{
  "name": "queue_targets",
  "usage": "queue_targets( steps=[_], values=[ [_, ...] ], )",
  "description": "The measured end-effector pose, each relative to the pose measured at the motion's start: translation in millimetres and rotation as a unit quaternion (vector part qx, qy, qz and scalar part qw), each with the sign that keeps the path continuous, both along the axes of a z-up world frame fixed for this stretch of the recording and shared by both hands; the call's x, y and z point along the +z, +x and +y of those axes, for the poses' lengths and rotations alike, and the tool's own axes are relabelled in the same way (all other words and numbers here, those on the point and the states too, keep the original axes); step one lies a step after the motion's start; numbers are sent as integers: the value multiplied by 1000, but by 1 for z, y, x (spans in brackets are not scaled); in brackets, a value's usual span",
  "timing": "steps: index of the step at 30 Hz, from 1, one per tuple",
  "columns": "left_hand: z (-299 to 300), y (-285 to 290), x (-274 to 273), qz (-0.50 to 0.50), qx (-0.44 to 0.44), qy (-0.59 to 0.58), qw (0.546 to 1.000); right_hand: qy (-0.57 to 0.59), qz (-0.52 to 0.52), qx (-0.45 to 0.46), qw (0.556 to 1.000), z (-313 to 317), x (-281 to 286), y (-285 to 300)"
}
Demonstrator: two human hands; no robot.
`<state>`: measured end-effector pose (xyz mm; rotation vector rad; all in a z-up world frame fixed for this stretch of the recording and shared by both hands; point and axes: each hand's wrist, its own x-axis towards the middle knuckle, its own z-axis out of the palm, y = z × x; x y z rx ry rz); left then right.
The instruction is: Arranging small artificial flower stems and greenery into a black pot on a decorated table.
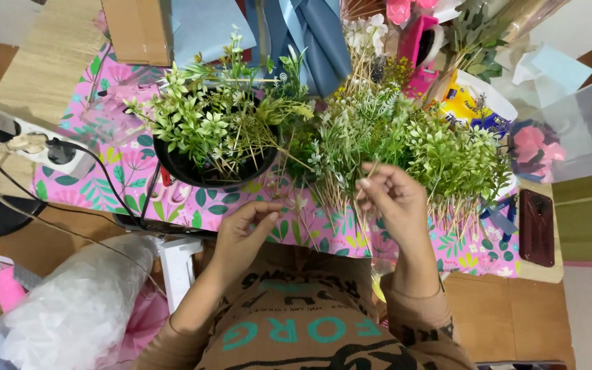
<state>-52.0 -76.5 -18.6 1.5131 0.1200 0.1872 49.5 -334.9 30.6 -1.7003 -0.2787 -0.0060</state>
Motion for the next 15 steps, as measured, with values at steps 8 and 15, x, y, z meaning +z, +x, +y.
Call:
queue_targets(
  steps=[8,15],
  values=[
    [1,-4,11,-35,-13,4,999,-54,-160,27,985,83,40,111],
    [17,-9,2,-37,8,17,999,-132,-67,92,985,106,12,156]
  ],
)
